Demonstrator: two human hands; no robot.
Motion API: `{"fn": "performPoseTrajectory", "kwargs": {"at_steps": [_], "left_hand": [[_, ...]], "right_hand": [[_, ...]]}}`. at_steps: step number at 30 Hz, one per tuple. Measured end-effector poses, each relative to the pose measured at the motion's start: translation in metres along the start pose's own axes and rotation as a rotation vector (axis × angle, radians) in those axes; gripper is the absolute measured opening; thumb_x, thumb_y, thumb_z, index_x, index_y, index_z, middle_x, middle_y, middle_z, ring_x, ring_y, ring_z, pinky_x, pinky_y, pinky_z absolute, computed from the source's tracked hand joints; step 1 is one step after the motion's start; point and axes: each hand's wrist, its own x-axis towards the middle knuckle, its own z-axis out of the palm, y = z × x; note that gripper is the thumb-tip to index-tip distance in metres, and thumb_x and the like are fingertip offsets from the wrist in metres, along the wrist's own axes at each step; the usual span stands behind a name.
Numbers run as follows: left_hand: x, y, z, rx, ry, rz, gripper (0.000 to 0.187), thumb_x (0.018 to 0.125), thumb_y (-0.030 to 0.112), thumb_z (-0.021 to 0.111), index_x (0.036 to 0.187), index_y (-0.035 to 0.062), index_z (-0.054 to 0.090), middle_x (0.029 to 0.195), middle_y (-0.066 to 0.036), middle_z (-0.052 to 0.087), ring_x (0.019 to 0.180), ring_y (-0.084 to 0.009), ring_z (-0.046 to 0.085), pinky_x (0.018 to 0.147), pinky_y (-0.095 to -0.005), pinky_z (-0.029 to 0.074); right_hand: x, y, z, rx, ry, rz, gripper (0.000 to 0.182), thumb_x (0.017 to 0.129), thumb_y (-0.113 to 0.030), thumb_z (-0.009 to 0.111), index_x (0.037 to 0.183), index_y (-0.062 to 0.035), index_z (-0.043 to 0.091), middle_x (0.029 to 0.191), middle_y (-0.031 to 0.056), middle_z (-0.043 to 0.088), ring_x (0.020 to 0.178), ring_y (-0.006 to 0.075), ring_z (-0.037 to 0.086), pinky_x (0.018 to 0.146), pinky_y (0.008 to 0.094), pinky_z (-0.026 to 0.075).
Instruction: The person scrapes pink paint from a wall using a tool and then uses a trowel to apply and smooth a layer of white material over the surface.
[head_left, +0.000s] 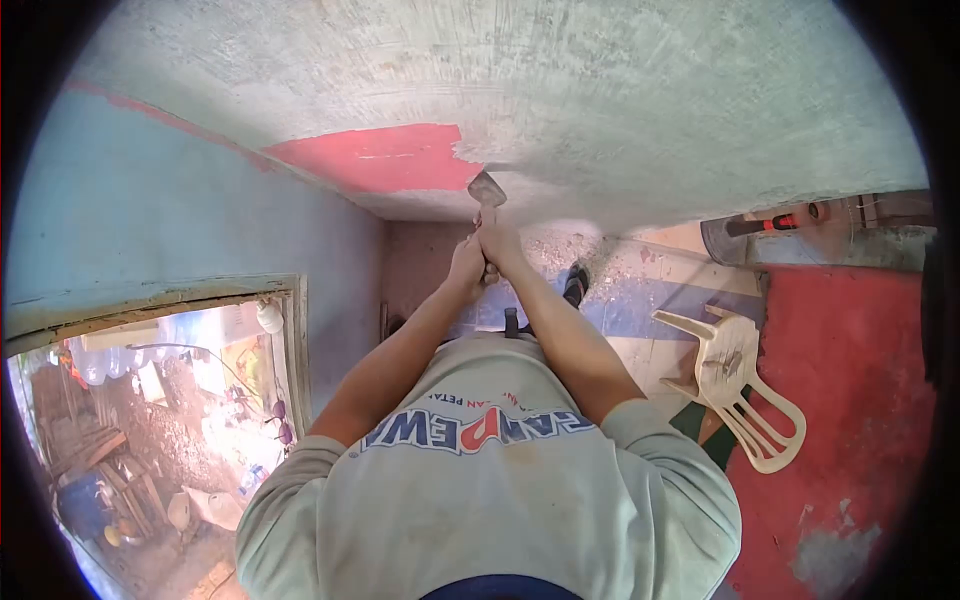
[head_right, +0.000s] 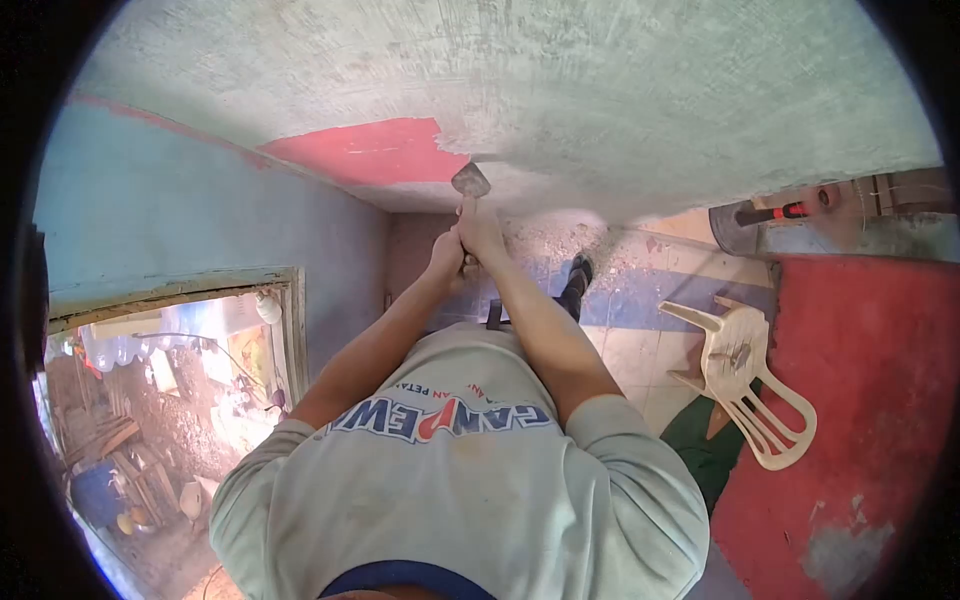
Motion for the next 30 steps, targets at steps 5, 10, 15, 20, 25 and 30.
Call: {"fn": "performPoseTrajectory", "kwargs": {"at_steps": [5, 10, 15, 20, 25, 30], "left_hand": [[-0.008, 0.002, 0.008, -0.006, 0.008, 0.046, 0.026, 0.107, 0.038, 0.044, 0.097, 0.0146, 0.049, 0.065, 0.002, 0.048, 0.042, -0.0082, 0.043, 0.035, -0.0245, 0.032], [-0.002, -0.006, 0.002, -0.044, -0.055, 0.044, 0.025, 0.107, 0.038, 0.043, 0.097, 0.015, 0.048, 0.066, 0.001, 0.048, 0.043, -0.008, 0.043, 0.036, -0.0244, 0.032], [-0.008, -0.002, 0.007, -0.051, -0.059, 0.04, 0.025, 0.107, 0.038, 0.044, 0.097, 0.0157, 0.048, 0.067, 0.002, 0.049, 0.044, -0.007, 0.043, 0.037, -0.0241, 0.033], [-0.007, 0.006, 0.014, -0.03, -0.01, 0.025, 0.023, 0.106, 0.038, 0.045, 0.098, 0.0167, 0.048, 0.068, 0.003, 0.049, 0.045, -0.0065, 0.043, 0.037, -0.0234, 0.033], [-0.001, -0.004, 0.008, 0.005, 0.004, 0.047, 0.022, 0.106, 0.037, 0.045, 0.098, 0.0163, 0.049, 0.068, 0.002, 0.049, 0.045, -0.0069, 0.043, 0.037, -0.0238, 0.033], [-0.005, 0.002, 0.014, -0.021, 0.0, -0.012, 0.026, 0.106, 0.04, 0.045, 0.096, 0.0161, 0.05, 0.066, 0.002, 0.048, 0.045, -0.0074, 0.044, 0.038, -0.0238, 0.033]], "right_hand": [[-0.001, -0.013, -0.013, 0.101, -0.071, 0.034, 0.057, 0.105, -0.044, 0.034, 0.086, 0.0005, 0.063, 0.09, 0.0248, 0.066, 0.092, 0.0433, 0.063, 0.083, 0.0491, 0.046], [0.0, -0.003, -0.008, 0.034, -0.066, 0.047, 0.057, 0.105, -0.044, 0.033, 0.087, 0.0007, 0.063, 0.09, 0.0251, 0.066, 0.092, 0.0428, 0.063, 0.083, 0.0493, 0.046], [-0.002, -0.009, -0.011, 0.017, -0.021, -0.061, 0.056, 0.104, -0.044, 0.034, 0.087, -0.0008, 0.066, 0.092, 0.0284, 0.067, 0.097, 0.046, 0.064, 0.087, 0.0527, 0.046], [0.013, 0.009, -0.004, 0.047, -0.067, 0.018, 0.053, 0.105, -0.043, 0.037, 0.088, 0.0003, 0.062, 0.091, 0.023, 0.065, 0.089, 0.0399, 0.064, 0.083, 0.0475, 0.047], [0.006, 0.002, -0.008, 0.033, -0.092, 0.087, 0.051, 0.103, -0.042, 0.036, 0.089, -0.0004, 0.063, 0.095, 0.0248, 0.066, 0.093, 0.0426, 0.063, 0.085, 0.0494, 0.046], [0.014, 0.02, -0.003, -0.033, -0.092, -0.006, 0.051, 0.102, -0.04, 0.031, 0.095, -0.0018, 0.064, 0.105, 0.0293, 0.065, 0.104, 0.0483, 0.06, 0.091, 0.0546, 0.044]]}}
